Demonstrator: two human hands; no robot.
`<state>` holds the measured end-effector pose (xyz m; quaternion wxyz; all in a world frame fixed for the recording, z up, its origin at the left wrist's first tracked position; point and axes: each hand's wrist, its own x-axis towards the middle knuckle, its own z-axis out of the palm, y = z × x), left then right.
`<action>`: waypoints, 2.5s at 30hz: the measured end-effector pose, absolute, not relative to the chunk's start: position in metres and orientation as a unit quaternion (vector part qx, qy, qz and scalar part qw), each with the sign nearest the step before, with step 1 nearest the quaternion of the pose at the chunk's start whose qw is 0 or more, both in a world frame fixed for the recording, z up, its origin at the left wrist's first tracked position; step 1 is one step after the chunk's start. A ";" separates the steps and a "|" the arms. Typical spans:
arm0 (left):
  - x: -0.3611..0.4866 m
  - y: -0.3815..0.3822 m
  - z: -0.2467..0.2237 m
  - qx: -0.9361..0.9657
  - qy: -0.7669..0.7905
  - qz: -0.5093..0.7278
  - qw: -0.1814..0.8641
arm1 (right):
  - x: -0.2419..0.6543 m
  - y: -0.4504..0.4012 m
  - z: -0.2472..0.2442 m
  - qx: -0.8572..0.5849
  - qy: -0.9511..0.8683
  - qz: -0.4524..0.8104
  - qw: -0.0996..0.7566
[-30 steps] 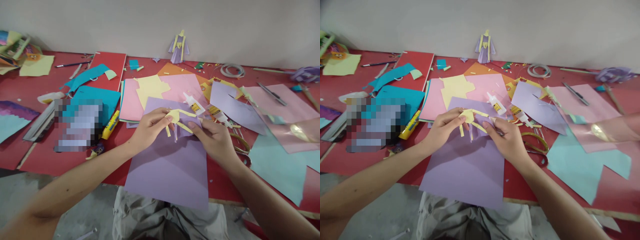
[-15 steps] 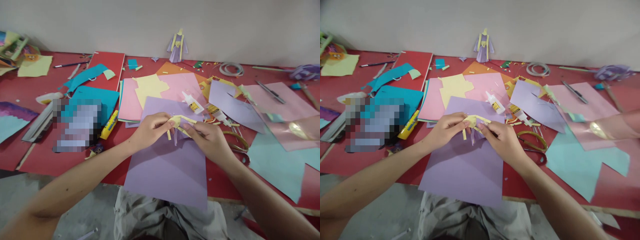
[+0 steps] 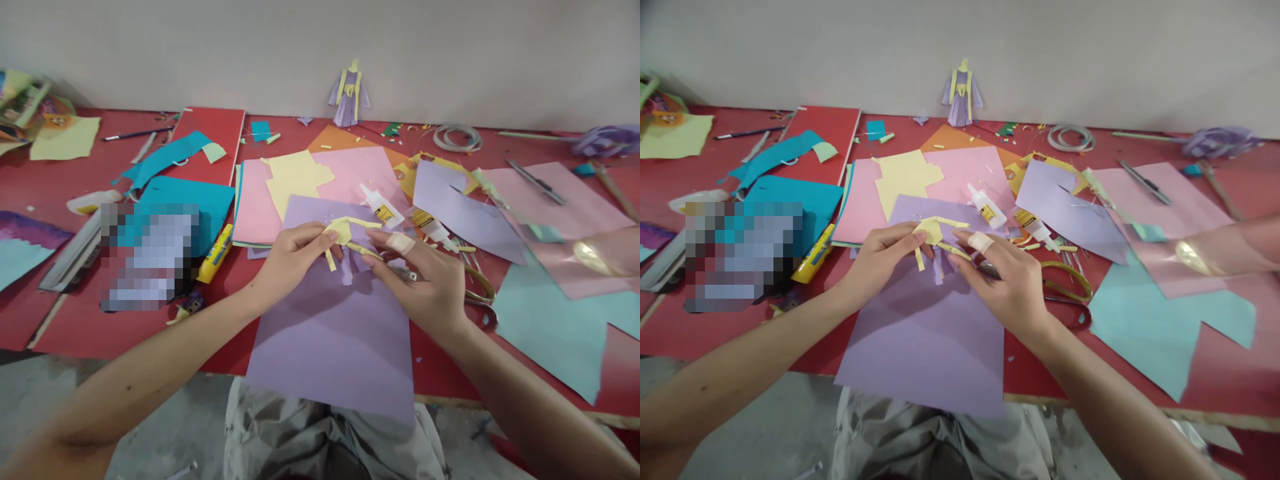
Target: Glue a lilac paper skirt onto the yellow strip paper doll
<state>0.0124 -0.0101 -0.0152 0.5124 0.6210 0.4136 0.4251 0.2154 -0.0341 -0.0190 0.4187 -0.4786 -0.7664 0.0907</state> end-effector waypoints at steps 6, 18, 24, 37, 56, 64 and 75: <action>0.011 -0.011 -0.012 0.640 0.389 0.438 0.498 | 0.213 -0.035 -0.023 -0.520 -0.683 0.181 0.480; 0.015 -0.014 -0.018 0.664 0.380 0.438 0.473 | 0.217 -0.032 -0.018 -0.372 -0.823 -0.084 0.421; 0.015 -0.016 -0.014 0.653 0.412 0.442 0.457 | 0.216 -0.031 -0.016 -0.337 -0.862 -0.048 0.377; 0.014 -0.017 -0.012 0.626 0.414 0.458 0.476 | 0.216 -0.032 -0.020 -0.376 -0.839 -0.052 0.390; 0.019 -0.026 -0.013 0.614 0.424 0.494 0.446 | 0.218 -0.032 -0.023 -0.412 -0.832 -0.073 0.364; 0.022 -0.028 -0.014 0.596 0.435 0.479 0.475 | 0.215 -0.031 -0.023 -0.430 -0.830 -0.098 0.342; 0.022 -0.023 -0.021 0.568 0.440 0.451 0.530 | 0.212 -0.028 -0.026 -0.455 -0.837 -0.134 0.273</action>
